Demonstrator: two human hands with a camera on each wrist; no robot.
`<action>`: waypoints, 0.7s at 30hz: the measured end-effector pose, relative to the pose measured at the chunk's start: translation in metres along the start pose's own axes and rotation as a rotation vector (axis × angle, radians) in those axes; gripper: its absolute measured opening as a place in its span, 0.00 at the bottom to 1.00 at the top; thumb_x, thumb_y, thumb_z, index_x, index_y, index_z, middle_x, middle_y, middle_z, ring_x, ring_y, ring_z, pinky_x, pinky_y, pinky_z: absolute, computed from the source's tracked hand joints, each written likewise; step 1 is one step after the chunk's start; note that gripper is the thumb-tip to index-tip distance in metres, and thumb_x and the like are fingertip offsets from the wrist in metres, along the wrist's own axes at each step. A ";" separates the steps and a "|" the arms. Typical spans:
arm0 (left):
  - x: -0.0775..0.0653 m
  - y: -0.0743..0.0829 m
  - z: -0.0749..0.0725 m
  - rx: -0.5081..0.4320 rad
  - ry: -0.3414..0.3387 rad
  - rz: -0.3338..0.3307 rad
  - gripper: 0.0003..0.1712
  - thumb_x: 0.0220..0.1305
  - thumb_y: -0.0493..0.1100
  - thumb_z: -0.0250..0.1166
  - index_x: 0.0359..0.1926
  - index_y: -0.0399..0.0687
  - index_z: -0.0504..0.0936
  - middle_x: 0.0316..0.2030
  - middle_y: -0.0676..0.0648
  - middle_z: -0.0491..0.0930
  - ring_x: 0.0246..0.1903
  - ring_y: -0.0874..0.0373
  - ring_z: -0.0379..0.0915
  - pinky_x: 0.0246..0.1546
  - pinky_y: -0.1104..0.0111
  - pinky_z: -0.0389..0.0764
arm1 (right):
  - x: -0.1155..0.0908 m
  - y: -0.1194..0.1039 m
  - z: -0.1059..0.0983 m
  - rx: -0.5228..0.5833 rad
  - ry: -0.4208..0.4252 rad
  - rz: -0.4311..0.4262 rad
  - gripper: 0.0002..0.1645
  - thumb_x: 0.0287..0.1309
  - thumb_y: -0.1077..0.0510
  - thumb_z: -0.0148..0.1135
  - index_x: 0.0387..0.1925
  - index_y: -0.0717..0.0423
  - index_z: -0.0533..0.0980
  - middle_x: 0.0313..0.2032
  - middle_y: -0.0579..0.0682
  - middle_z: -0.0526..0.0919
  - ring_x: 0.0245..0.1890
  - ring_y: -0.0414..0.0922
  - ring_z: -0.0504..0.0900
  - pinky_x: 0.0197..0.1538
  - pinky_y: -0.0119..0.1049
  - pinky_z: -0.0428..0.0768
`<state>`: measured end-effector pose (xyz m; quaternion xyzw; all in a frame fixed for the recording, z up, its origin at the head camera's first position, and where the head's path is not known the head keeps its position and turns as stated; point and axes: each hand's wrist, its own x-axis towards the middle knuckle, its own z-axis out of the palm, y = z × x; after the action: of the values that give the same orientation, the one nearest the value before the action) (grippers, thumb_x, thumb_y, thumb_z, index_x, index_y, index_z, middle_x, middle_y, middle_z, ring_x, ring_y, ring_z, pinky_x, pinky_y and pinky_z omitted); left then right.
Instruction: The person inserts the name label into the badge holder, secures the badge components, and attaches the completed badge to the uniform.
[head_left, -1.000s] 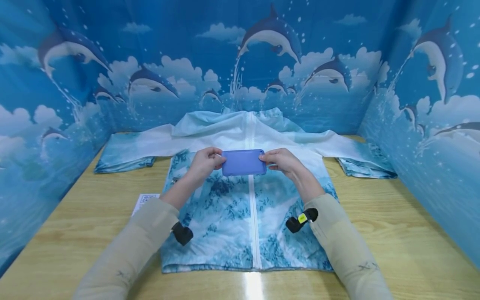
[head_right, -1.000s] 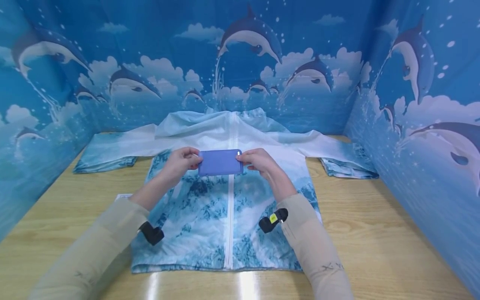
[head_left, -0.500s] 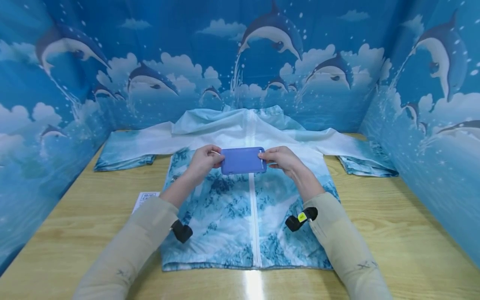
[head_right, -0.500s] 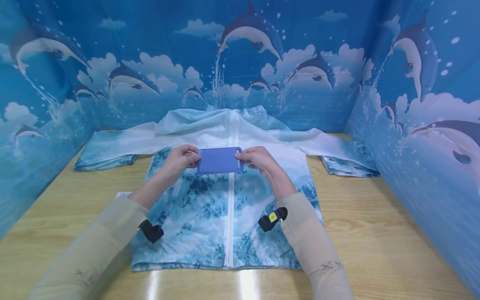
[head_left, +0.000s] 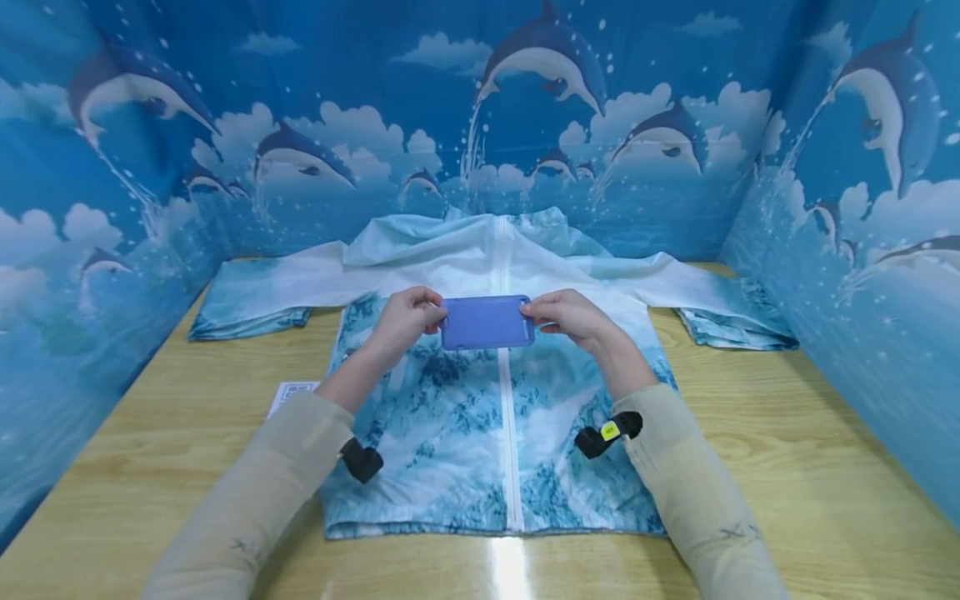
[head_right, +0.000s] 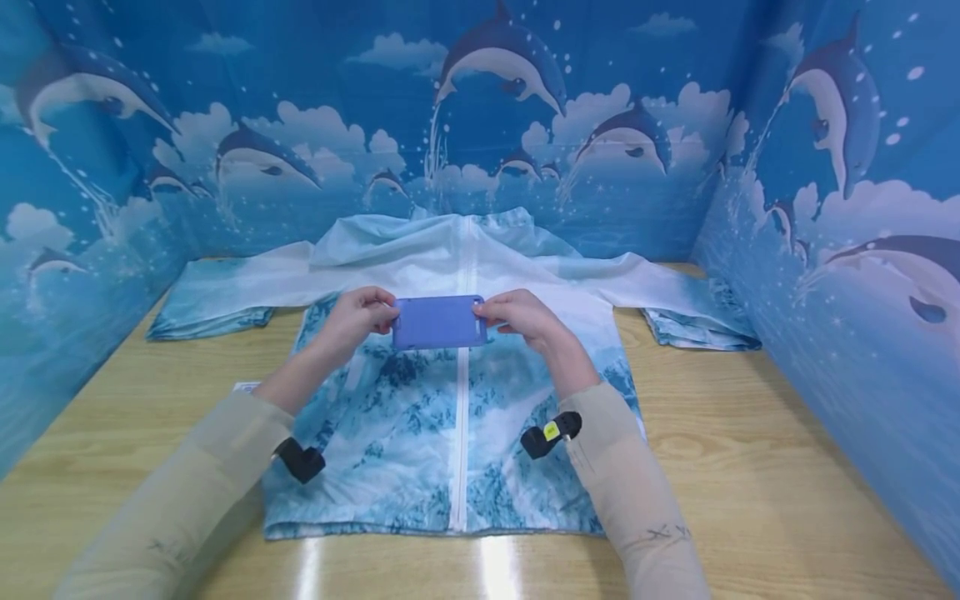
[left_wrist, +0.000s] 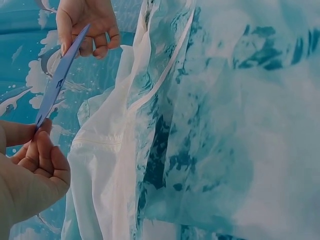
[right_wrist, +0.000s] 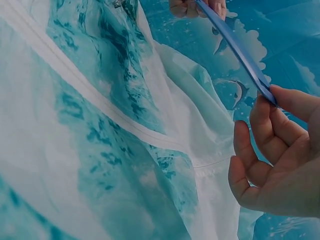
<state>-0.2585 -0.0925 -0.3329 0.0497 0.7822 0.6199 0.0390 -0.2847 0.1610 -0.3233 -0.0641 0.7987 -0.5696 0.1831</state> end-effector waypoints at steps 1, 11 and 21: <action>0.000 0.000 0.000 0.002 -0.002 0.003 0.08 0.66 0.37 0.55 0.40 0.35 0.73 0.27 0.43 0.74 0.36 0.39 0.70 0.43 0.50 0.71 | 0.000 0.000 0.000 0.006 -0.001 -0.001 0.20 0.63 0.55 0.56 0.47 0.70 0.76 0.31 0.48 0.81 0.38 0.46 0.76 0.56 0.53 0.67; 0.000 0.002 0.000 0.017 0.000 -0.026 0.06 0.64 0.37 0.56 0.37 0.36 0.74 0.29 0.42 0.76 0.29 0.52 0.69 0.41 0.51 0.71 | 0.000 0.003 0.001 0.037 0.025 0.024 0.20 0.62 0.57 0.58 0.47 0.71 0.75 0.28 0.48 0.80 0.37 0.46 0.76 0.56 0.53 0.67; 0.000 0.005 0.000 0.029 -0.003 -0.028 0.06 0.64 0.37 0.56 0.36 0.36 0.73 0.29 0.43 0.76 0.30 0.49 0.68 0.40 0.52 0.70 | 0.000 0.003 0.003 0.064 0.054 0.040 0.19 0.61 0.56 0.59 0.46 0.70 0.76 0.30 0.49 0.80 0.37 0.46 0.76 0.56 0.52 0.68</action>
<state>-0.2581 -0.0909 -0.3278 0.0402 0.7915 0.6079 0.0482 -0.2831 0.1595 -0.3269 -0.0270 0.7858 -0.5928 0.1745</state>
